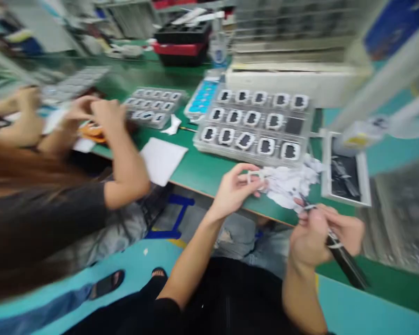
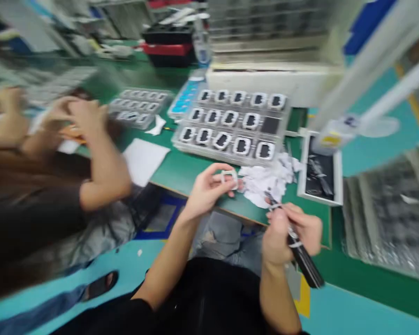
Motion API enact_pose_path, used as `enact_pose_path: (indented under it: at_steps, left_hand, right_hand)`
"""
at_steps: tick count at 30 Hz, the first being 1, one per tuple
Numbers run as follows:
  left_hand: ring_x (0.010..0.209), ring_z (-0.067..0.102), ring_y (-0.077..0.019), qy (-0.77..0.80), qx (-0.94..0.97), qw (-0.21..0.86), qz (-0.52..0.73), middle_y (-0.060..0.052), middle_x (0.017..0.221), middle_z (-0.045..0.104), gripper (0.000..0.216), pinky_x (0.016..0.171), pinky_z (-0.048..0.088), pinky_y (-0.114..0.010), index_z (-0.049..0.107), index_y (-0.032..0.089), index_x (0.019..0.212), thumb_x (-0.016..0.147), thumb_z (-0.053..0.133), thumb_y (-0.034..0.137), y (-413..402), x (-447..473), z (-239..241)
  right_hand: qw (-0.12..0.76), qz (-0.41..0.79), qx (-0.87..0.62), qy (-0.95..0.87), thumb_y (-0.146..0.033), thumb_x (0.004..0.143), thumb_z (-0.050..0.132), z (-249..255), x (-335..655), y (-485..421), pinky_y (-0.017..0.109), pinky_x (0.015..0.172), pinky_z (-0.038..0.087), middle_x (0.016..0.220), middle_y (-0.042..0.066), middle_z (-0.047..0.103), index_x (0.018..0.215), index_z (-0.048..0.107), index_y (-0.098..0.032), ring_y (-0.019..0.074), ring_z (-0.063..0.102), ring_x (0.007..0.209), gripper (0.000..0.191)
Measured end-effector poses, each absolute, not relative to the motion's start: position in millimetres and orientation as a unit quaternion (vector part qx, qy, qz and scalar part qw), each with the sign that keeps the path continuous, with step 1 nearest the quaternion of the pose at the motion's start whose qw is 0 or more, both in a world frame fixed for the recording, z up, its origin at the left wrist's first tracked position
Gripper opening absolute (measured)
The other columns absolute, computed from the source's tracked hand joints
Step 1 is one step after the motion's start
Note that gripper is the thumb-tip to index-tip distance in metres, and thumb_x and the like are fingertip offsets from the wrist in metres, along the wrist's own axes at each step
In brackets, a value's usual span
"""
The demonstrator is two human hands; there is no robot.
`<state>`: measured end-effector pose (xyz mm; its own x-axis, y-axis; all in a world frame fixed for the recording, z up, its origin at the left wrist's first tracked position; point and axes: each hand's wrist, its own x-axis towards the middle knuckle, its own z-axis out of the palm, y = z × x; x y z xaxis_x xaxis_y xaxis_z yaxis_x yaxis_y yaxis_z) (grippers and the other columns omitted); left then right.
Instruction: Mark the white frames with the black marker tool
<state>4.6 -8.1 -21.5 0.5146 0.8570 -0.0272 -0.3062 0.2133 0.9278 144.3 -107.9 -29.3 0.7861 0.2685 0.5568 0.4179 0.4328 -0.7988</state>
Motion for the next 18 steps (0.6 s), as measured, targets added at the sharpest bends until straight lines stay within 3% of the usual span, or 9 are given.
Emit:
enact_pose_path:
  at_steps: [2, 5, 8, 18]
  left_hand:
    - [0.086, 0.081, -0.0204, 0.291, 0.498, 0.714, 0.398, -0.007, 0.092, 0.078, 0.048, 0.074, 0.064, -0.024, 0.070, 0.014, 0.117, 0.085, 0.097, 0.038, -7.7, 2.2, -22.3]
    - [0.082, 0.078, -0.0185, 0.292, 0.511, 0.709, 0.388, -0.009, 0.093, 0.080, 0.041, 0.074, 0.066, -0.025, 0.075, 0.011, 0.105, 0.084, 0.097, 0.039, -14.3, 1.4, -17.8]
    - [0.075, 0.073, -0.0144, 0.286, 0.527, 0.696, 0.394, -0.007, 0.093, 0.079, 0.034, 0.072, 0.064, -0.023, 0.078, 0.011, 0.105, 0.086, 0.094, 0.034, -17.6, 1.7, -16.7]
    - [0.081, 0.077, -0.0131, 0.297, 0.610, 0.628, 0.380, -0.003, 0.092, 0.077, 0.011, 0.078, 0.062, -0.019, 0.077, 0.013, 0.107, 0.102, 0.074, 0.022, -21.3, -1.9, -22.0]
  right_hand:
    - [0.766, -0.070, -0.530, -0.356, -0.037, 0.092, 0.089, -30.6, 143.2, -123.7, 0.033, 0.066, 0.062, 0.070, -0.001, 0.067, 0.085, 0.069, -0.019, 0.0177, 0.069, 0.063, 0.027]
    - [0.735, -0.024, -0.514, -0.442, -0.017, 0.095, 0.081, -27.5, 130.5, -115.3, 0.037, 0.078, 0.069, 0.087, 0.003, 0.078, 0.098, 0.074, -0.020, 0.0231, 0.082, 0.083, 0.008]
    - [0.720, 0.009, -0.487, -0.494, -0.008, 0.095, 0.077, -24.7, 120.8, -101.6, 0.038, 0.088, 0.070, 0.098, 0.004, 0.082, 0.104, 0.073, -0.020, 0.0255, 0.084, 0.098, 0.015]
    - [0.680, -0.018, -0.515, -0.521, -0.007, 0.097, 0.075, -26.8, 120.3, -99.3, 0.038, 0.081, 0.070, 0.099, 0.005, 0.080, 0.105, 0.071, -0.020, 0.0250, 0.084, 0.095, 0.016]
